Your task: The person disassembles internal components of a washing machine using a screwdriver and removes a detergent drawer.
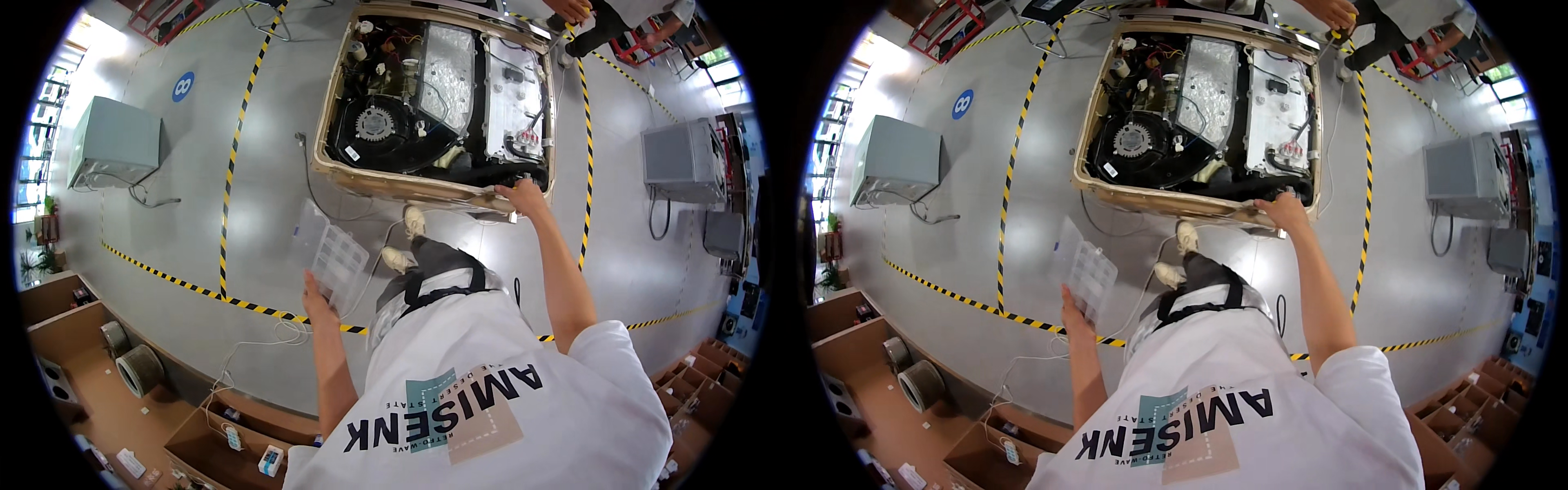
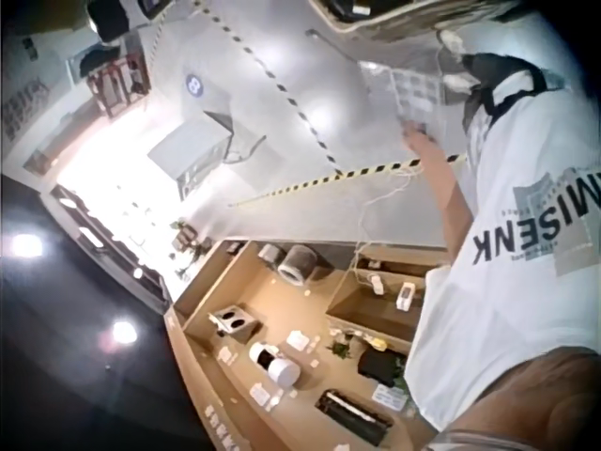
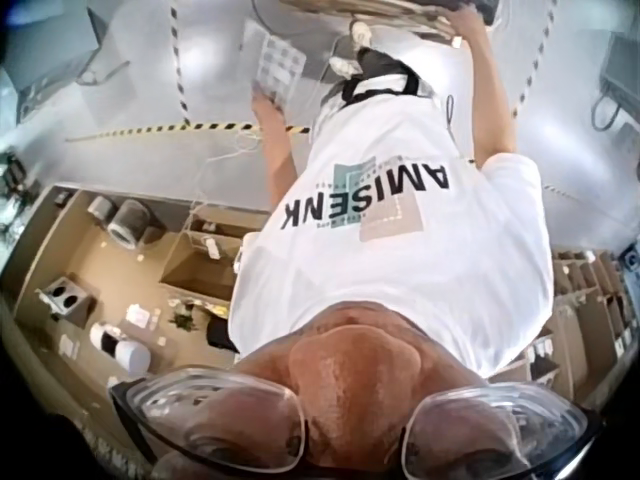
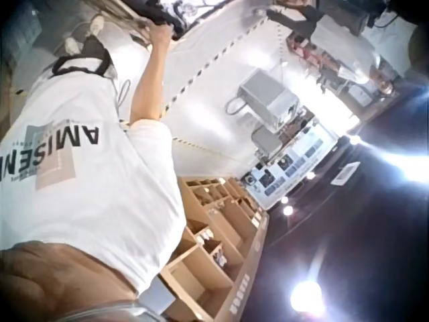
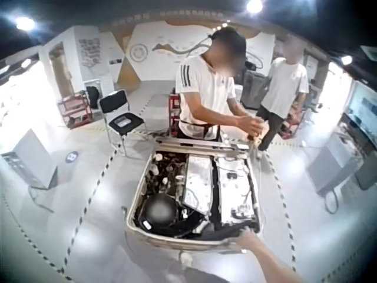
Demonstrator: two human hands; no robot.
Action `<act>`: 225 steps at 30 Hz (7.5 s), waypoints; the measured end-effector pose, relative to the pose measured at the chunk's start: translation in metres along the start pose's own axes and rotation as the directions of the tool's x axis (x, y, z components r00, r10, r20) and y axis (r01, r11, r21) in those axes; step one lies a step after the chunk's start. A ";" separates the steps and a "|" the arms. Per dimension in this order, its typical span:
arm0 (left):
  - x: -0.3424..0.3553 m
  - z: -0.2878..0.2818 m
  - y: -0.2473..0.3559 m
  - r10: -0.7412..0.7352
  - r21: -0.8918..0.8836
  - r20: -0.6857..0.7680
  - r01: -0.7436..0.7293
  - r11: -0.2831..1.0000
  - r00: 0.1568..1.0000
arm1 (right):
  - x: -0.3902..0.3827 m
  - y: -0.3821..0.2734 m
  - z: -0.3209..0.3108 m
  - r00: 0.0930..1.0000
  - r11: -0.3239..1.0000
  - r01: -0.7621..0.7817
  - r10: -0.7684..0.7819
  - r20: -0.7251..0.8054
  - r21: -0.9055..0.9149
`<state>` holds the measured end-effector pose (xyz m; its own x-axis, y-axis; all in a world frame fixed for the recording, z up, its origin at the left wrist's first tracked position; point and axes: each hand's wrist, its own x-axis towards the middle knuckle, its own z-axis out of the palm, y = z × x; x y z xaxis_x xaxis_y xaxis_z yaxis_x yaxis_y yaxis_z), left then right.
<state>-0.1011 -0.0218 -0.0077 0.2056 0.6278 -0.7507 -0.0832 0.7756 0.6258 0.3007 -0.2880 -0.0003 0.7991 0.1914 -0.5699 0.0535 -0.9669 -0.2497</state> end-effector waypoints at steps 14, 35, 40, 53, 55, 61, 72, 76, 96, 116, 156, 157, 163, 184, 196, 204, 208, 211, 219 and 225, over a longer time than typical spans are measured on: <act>0.018 0.085 0.065 0.180 0.136 -0.101 -0.166 0.977 0.978 | -0.015 -0.002 -0.001 0.996 0.999 0.027 -0.024 -0.091 0.031; 0.044 0.183 0.073 0.271 0.205 0.009 -0.267 0.942 0.963 | -0.012 -0.003 -0.003 0.991 0.999 0.052 -0.050 -0.125 0.010; 0.100 0.221 0.064 0.480 0.416 0.294 -0.563 0.714 0.827 | -0.003 -0.008 0.008 1.000 0.999 -0.014 0.014 0.009 -0.035; 0.142 0.286 0.073 0.370 0.614 0.628 -0.728 0.305 0.685 | -0.010 -0.010 -0.004 0.993 0.993 -0.114 0.113 0.043 0.018; 0.159 0.279 0.069 0.296 0.648 0.621 -0.688 0.327 0.726 | -0.007 -0.006 0.002 0.994 0.994 -0.105 0.105 0.029 0.018; 0.177 0.272 0.059 0.236 0.681 0.618 -0.660 0.317 0.750 | -0.006 -0.005 0.001 0.994 0.995 -0.100 0.099 0.047 0.020; 0.185 0.274 0.061 0.198 0.708 0.639 -0.669 0.226 0.743 | -0.006 -0.005 0.006 0.993 0.992 -0.119 0.119 0.015 0.046; 0.192 0.272 0.058 0.217 0.698 0.641 -0.677 0.235 0.736 | -0.002 0.000 0.011 0.994 0.994 -0.108 0.109 -0.019 0.029; 0.167 0.279 0.070 0.150 0.716 0.654 -0.671 0.192 0.741 | 0.003 0.002 0.014 0.990 0.990 -0.138 0.138 0.002 -0.006; 0.153 0.287 0.070 0.121 0.753 0.608 -0.618 0.226 0.784 | -0.011 -0.005 -0.004 0.987 0.979 -0.156 0.159 -0.016 0.132; 0.157 0.285 0.072 -0.003 0.710 0.552 -0.468 0.526 0.834 | -0.014 -0.005 -0.001 0.989 0.982 -0.116 0.128 -0.074 0.148; 0.155 0.287 0.072 0.015 0.687 0.554 -0.467 0.557 0.833 | -0.014 -0.004 -0.001 0.988 0.981 -0.123 0.135 -0.070 0.149; 0.146 0.300 0.073 0.018 0.621 0.579 -0.455 0.638 0.815 | -0.017 -0.003 0.003 0.984 0.978 -0.120 0.140 -0.112 0.171; 0.119 0.231 0.109 0.055 0.480 0.482 -0.316 0.818 0.875 | -0.021 -0.007 -0.004 0.982 0.973 -0.152 0.169 -0.085 0.177; 0.116 0.186 0.129 0.180 0.485 0.351 -0.343 0.805 0.919 | -0.027 -0.006 0.021 0.939 0.941 -0.071 0.175 -0.297 0.330; 0.109 0.174 0.124 0.214 0.503 0.251 -0.316 0.805 0.944 | -0.029 -0.006 0.038 0.905 0.925 -0.030 0.186 -0.382 0.379; 0.101 0.172 0.121 0.212 0.497 0.229 -0.301 0.814 0.950 | -0.031 -0.008 0.035 0.909 0.921 -0.032 0.188 -0.372 0.387; 0.108 0.163 0.120 0.205 0.476 0.192 -0.274 0.836 0.960 | -0.030 -0.007 0.037 0.910 0.928 -0.028 0.178 -0.375 0.373; 0.116 0.139 0.129 0.308 0.519 -0.097 -0.216 0.827 0.946 | -0.026 -0.004 0.039 0.911 0.936 0.009 0.137 -0.390 0.351; 0.124 0.110 0.134 0.271 0.435 -0.272 -0.133 0.891 0.924 | -0.023 0.000 0.045 0.893 0.932 0.086 0.085 -0.442 0.353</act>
<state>0.0201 0.1527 0.0068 -0.0976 0.8077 -0.5815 0.3222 0.5784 0.7494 0.2559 -0.2847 -0.0222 0.9827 0.0145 -0.1844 -0.0926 -0.8244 -0.5583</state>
